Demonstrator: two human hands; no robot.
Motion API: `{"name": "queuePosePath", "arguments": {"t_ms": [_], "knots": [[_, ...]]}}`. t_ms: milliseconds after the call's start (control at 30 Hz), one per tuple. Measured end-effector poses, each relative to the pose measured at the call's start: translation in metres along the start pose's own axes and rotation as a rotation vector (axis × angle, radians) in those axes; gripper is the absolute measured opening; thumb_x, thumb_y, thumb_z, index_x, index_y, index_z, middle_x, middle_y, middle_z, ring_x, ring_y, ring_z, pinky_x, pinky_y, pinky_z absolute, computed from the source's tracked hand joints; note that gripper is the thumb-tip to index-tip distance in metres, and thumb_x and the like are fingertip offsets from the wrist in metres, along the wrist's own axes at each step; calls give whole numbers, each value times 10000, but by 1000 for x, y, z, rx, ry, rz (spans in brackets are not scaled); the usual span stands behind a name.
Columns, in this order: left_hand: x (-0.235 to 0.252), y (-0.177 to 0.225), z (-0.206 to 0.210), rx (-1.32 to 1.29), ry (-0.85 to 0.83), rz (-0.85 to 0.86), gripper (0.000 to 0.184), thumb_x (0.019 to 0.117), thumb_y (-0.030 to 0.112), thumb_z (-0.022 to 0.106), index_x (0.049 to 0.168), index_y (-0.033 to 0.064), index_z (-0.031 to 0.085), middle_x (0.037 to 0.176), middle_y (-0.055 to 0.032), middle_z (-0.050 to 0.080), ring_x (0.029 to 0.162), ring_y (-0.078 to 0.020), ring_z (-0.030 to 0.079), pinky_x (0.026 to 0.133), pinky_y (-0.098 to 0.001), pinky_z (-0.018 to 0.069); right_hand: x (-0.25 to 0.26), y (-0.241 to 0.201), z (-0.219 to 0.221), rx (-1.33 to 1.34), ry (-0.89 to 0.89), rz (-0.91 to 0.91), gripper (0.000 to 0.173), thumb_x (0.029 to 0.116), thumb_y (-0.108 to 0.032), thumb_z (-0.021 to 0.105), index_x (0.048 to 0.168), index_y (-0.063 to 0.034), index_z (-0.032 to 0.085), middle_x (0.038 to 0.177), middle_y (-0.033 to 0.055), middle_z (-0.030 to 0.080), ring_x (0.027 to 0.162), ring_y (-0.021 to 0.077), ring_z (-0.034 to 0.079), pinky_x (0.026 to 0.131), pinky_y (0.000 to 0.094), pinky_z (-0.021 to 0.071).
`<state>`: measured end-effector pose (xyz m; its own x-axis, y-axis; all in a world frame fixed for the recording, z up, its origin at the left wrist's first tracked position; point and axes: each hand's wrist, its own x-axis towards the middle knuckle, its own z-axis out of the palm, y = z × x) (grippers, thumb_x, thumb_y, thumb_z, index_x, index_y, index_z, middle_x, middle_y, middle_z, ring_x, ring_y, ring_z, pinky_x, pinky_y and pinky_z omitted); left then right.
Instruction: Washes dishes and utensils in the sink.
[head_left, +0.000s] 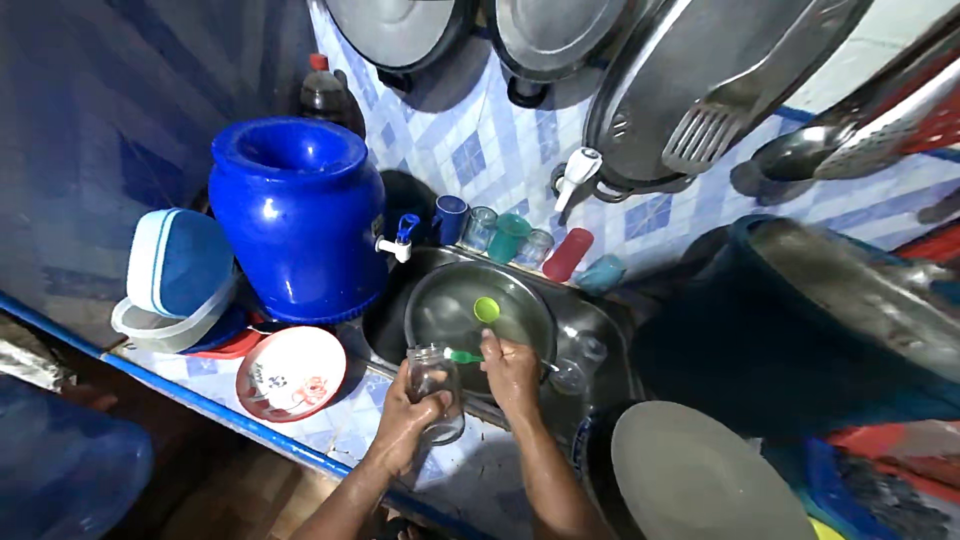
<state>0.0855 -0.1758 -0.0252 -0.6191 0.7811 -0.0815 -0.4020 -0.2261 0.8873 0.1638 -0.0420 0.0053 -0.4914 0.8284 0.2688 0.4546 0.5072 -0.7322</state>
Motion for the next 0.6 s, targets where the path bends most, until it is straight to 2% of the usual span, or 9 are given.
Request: {"name": "queuePosePath", "arguments": {"t_ms": [33,100,200,267,333,367,433,500,600], "knots": [[1,1,0,-13,-18,0,514,781,133,672,1252,-3,519,994,-75,689,867,-181,709,786,-378,625,0,1,-1,17,-5,44,521,1065,-286,544,623,-18,607,562,76,550,558,226,539,642,499,454],[3,1,1,-50,-33,-4,488,773,126,692,1218,-6,541,995,-76,699,878,-181,713,792,-383,628,-5,-7,4,19,43,-34,517,1042,-268,556,579,-37,576,523,56,522,516,201,530,601,467,460],[2,-1,1,-60,-48,-7,619,752,167,721,1303,12,485,1010,-87,707,863,-190,723,764,-370,630,-9,-13,7,-27,95,-198,518,1002,-291,560,531,-79,514,474,34,464,471,186,489,619,462,443],[5,-4,-2,-83,-98,7,726,771,162,696,1410,41,370,1062,-109,700,880,-224,723,767,-382,622,-1,-1,2,-12,28,-87,530,1038,-300,554,572,-47,577,510,57,517,501,213,528,584,475,452],[7,-4,-2,-116,-101,-5,728,787,121,665,1432,50,334,1083,-136,700,881,-253,729,766,-396,624,1,3,-2,-20,-35,33,532,1059,-295,547,601,-31,601,551,77,557,558,234,566,629,497,468],[7,-3,0,-132,-81,-21,688,801,110,652,1418,46,353,1061,-143,700,852,-253,728,752,-393,626,-1,-3,-3,-25,-32,20,528,1051,-285,556,588,-34,591,544,75,546,559,231,561,646,497,466],[6,0,5,-140,-27,-47,579,811,133,670,1336,52,440,929,-95,703,745,-198,717,702,-356,629,-11,-16,2,-66,52,-159,515,997,-268,586,525,-75,519,479,33,476,480,182,501,609,447,447],[4,0,6,-178,-34,-64,570,802,182,717,1300,53,473,865,-87,708,709,-193,716,687,-351,628,-12,-18,3,-67,69,-226,517,998,-281,582,529,-73,517,477,41,478,478,184,496,678,465,450],[4,-4,-1,-291,-109,-64,840,704,349,881,1348,54,431,966,-118,710,796,-249,738,749,-397,643,2,0,-4,-8,-66,52,528,1064,-312,550,624,-28,615,566,74,553,557,220,544,621,479,460]]}}
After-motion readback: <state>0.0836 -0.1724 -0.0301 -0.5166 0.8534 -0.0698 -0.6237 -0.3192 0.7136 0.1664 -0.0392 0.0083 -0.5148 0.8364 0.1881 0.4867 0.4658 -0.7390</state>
